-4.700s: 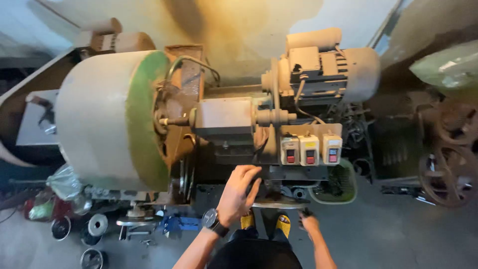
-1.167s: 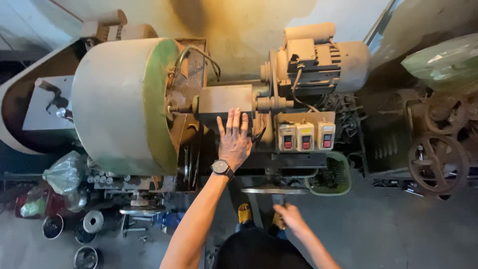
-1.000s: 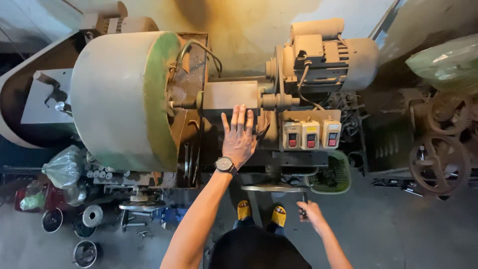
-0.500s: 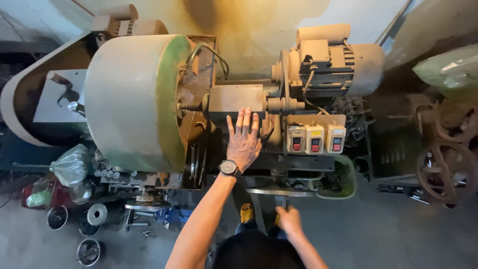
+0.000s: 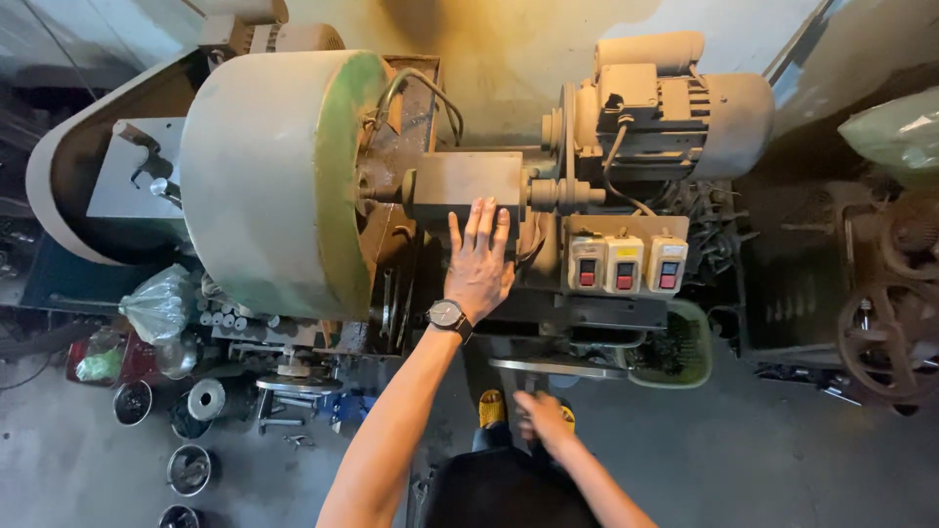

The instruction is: The person operates a large industrial lathe machine in a workshop. They adjust the chuck, press buttons on the control panel, and rotate a handwheel to control the machine's movement.

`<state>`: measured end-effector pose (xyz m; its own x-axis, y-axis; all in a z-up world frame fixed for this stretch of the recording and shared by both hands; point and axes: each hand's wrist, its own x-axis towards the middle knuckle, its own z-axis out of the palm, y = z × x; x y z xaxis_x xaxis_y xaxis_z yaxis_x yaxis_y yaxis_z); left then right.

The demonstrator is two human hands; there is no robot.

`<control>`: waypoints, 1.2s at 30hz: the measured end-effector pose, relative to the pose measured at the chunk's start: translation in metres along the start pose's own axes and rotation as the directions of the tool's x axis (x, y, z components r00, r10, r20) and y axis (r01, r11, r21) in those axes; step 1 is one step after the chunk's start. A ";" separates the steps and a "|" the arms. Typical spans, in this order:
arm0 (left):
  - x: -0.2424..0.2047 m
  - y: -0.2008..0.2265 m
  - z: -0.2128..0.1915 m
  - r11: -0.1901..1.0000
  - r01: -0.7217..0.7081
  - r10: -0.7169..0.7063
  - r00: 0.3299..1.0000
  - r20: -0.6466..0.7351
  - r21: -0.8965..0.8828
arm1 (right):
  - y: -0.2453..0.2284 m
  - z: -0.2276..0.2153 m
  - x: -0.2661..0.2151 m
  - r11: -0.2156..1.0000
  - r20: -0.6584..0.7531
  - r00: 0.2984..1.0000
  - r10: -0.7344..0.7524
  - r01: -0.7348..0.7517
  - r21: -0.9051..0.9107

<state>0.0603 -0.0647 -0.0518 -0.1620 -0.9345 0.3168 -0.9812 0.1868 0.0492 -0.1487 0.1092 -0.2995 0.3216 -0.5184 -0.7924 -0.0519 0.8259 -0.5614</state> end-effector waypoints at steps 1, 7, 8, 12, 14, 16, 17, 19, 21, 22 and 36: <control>0.000 0.003 0.002 1.000 0.005 -0.005 1.000 0.005 0.001 | 0.003 -0.030 -0.005 1.000 0.003 1.000 0.006 -0.006 -0.002; 0.003 0.013 0.013 1.000 -0.005 0.005 0.999 -0.033 -0.008 | 0.013 -0.154 0.007 0.999 -0.225 0.973 -0.047 0.046 -0.008; 0.004 0.014 0.012 1.000 -0.006 0.006 1.000 -0.031 -0.011 | 0.027 -0.169 0.022 0.992 -0.289 0.953 -0.093 0.064 -0.109; 0.005 0.017 0.008 1.000 -0.022 0.021 0.999 -0.037 -0.021 | 0.053 -0.190 0.069 0.899 -0.536 0.839 -0.093 -0.161 -0.408; 0.005 0.017 0.008 0.999 -0.025 0.024 0.999 -0.031 -0.032 | 0.043 -0.183 0.063 0.863 -0.554 0.826 -0.102 -0.204 -0.463; 0.005 0.015 0.008 0.999 -0.019 0.018 1.000 -0.024 -0.041 | 0.029 -0.171 0.047 0.817 -0.566 0.817 -0.113 -0.248 -0.520; 0.004 0.014 0.009 0.999 -0.019 0.019 1.000 -0.023 -0.027 | 0.023 -0.162 0.034 0.832 -0.543 0.834 -0.098 -0.231 -0.504; 0.002 0.011 0.011 1.000 -0.020 0.020 1.000 -0.020 -0.012 | 0.021 -0.135 0.020 0.846 -0.519 0.850 -0.083 -0.215 -0.487; 0.001 0.008 0.013 1.000 -0.009 0.009 0.999 -0.038 0.007 | 0.031 -0.099 0.018 0.911 -0.412 0.883 -0.225 0.040 -0.411; 0.002 0.007 0.014 1.000 -0.007 0.008 0.999 -0.038 0.006 | 0.023 -0.068 0.012 0.910 -0.412 0.883 -0.224 0.039 -0.412; -0.002 0.000 0.005 0.999 0.023 -0.025 0.999 -0.048 -0.025 | 0.020 0.032 0.035 0.996 0.116 0.993 -0.009 0.020 -0.090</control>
<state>0.0603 -0.0640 -0.0568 -0.1325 -0.9231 0.3609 -0.9818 0.1723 0.0801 -0.1085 0.1145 -0.3302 0.4294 -0.4971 -0.7540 -0.1306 0.7919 -0.5965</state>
